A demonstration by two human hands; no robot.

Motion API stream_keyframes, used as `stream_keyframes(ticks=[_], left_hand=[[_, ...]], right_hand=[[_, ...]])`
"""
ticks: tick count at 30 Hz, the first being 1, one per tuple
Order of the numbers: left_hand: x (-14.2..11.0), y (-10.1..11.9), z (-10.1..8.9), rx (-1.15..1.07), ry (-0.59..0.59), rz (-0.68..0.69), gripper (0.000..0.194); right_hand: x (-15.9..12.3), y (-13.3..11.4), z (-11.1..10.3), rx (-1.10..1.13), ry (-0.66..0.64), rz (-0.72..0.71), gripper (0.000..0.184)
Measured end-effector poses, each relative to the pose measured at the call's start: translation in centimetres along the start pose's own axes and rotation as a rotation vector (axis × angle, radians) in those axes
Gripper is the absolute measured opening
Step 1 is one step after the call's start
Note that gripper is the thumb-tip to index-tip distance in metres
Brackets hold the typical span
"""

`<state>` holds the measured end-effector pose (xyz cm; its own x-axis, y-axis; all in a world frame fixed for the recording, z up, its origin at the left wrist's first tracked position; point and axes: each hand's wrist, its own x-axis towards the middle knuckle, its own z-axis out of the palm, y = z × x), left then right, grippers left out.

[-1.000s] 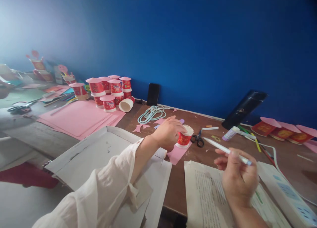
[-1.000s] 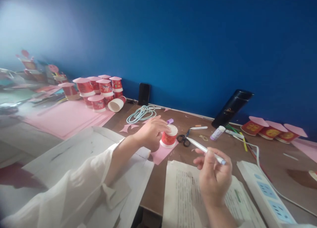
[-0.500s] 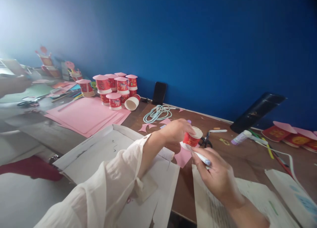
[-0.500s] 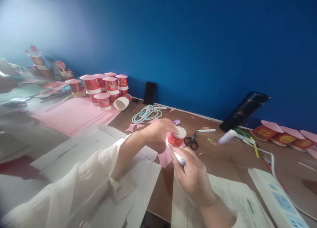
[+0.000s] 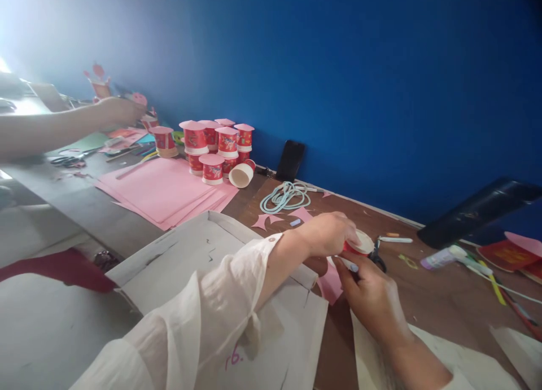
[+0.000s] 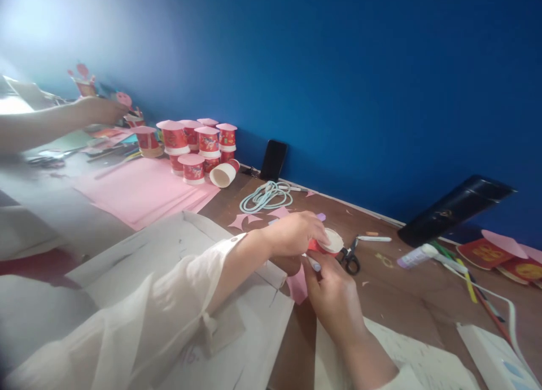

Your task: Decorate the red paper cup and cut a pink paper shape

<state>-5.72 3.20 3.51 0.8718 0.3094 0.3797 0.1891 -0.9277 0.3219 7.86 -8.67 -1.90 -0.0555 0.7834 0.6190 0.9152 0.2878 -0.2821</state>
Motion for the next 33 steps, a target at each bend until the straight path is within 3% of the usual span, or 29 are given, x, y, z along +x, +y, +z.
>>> stream_keyframes(ticks=[8,13,22,33], left_hand=[[-0.3,0.5,-0.3,0.036,0.002,0.015,0.03],[-0.4,1.0,-0.5,0.057,0.003,0.008,0.023],[-0.3,1.2,-0.6,0.045,0.011,-0.024,0.025],[-0.4,1.4,-0.6,0.072,-0.003,-0.036,0.027]], right_hand=[[0.6,-0.5,0.2,-0.102,-0.019,-0.022,0.032],[0.6,-0.3,-0.2,-0.09,-0.077,0.049,0.029],[-0.4,-0.3,-1.3,-0.07,-0.062,0.054,0.043],[-0.6,-0.7,-2.1,-0.01,-0.109,0.205,0.049]])
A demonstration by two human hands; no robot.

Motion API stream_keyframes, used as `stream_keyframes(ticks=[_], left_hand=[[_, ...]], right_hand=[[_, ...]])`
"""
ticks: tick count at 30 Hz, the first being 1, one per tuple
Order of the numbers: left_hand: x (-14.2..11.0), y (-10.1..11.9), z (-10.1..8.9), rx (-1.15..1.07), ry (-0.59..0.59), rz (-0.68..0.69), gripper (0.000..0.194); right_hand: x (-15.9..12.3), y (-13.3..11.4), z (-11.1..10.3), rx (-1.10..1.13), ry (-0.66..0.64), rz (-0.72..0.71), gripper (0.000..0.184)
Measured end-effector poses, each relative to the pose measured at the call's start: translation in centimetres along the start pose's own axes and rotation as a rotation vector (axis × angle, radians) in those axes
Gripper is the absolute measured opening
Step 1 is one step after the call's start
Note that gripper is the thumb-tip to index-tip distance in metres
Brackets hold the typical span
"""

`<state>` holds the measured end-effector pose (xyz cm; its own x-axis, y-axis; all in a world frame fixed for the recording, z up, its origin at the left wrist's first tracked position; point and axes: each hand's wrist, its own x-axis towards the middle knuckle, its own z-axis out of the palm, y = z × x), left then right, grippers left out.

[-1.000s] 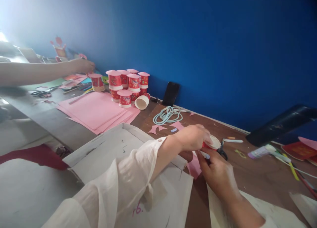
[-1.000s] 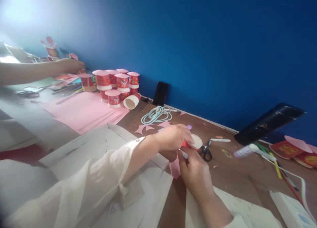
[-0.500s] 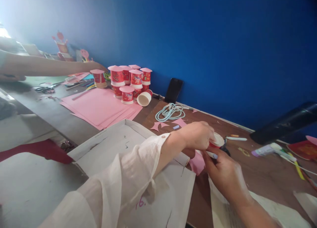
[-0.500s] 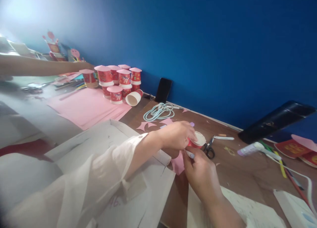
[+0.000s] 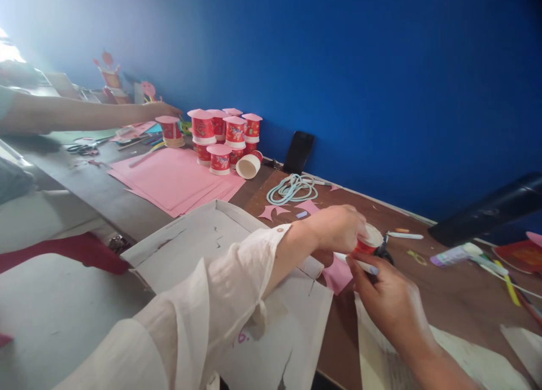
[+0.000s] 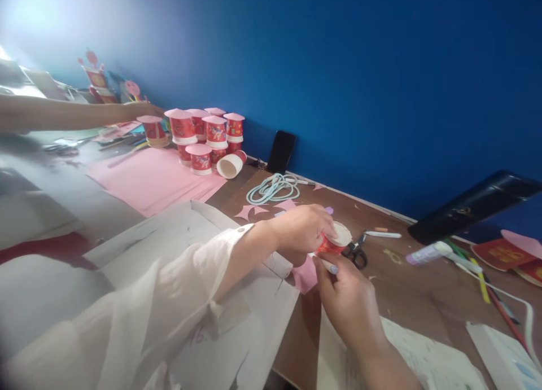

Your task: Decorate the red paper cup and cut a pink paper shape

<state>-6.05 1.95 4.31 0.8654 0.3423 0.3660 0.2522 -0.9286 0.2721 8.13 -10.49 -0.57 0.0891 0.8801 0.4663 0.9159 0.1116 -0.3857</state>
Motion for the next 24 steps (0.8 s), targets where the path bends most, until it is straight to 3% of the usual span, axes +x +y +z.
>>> stream_keyframes(ticks=[7,15,24], left_hand=[[-0.2,0.2,-0.2,-0.024,0.007,-0.011,0.024],[-0.6,0.8,-0.8,0.009,-0.038,-0.011,0.035],[-0.2,0.2,0.0,-0.03,0.017,-0.026,0.037]], right_hand=[[-0.6,0.5,-1.0,0.048,-0.069,0.156,0.045],[-1.1,2.5,-1.9,0.094,-0.104,0.381,0.057],[-1.2,4.6,-2.8,0.106,-0.046,0.427,0.055]])
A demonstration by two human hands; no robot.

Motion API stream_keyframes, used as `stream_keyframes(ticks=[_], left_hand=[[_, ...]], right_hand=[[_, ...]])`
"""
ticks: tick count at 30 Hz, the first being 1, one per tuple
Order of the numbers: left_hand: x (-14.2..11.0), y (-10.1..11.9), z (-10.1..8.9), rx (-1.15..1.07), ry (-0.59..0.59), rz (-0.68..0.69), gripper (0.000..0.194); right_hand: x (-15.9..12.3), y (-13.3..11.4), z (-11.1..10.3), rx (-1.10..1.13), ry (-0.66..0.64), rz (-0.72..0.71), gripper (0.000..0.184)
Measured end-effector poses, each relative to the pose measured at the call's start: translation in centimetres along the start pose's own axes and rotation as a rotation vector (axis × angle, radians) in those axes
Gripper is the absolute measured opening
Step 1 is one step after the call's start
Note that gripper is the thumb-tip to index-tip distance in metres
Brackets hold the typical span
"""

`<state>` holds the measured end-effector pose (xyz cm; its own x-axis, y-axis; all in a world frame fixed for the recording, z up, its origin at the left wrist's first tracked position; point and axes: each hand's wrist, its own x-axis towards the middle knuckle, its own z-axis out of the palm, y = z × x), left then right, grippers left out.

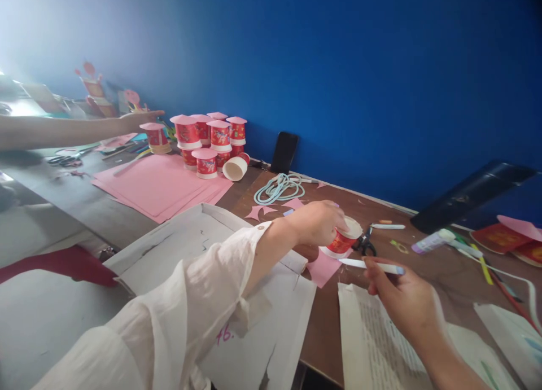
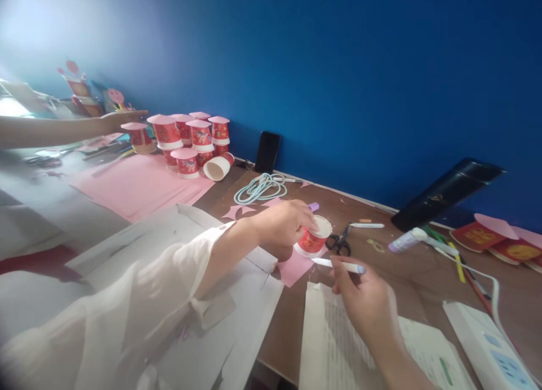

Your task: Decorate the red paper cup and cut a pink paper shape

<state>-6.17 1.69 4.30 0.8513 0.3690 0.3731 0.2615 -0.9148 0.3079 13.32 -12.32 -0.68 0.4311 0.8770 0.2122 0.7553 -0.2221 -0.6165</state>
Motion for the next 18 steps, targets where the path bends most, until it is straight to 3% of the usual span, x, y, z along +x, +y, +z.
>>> stream_keyframes(ticks=[9,18], left_hand=[[0.1,0.0,0.2,0.0,0.022,-0.019,0.04],[0.0,-0.1,0.2,0.001,0.022,-0.022,0.043]], right_hand=[[1.2,1.1,0.1,0.15,-0.037,0.102,0.05],[2.1,0.4,0.1,0.225,-0.029,0.21,0.047]])
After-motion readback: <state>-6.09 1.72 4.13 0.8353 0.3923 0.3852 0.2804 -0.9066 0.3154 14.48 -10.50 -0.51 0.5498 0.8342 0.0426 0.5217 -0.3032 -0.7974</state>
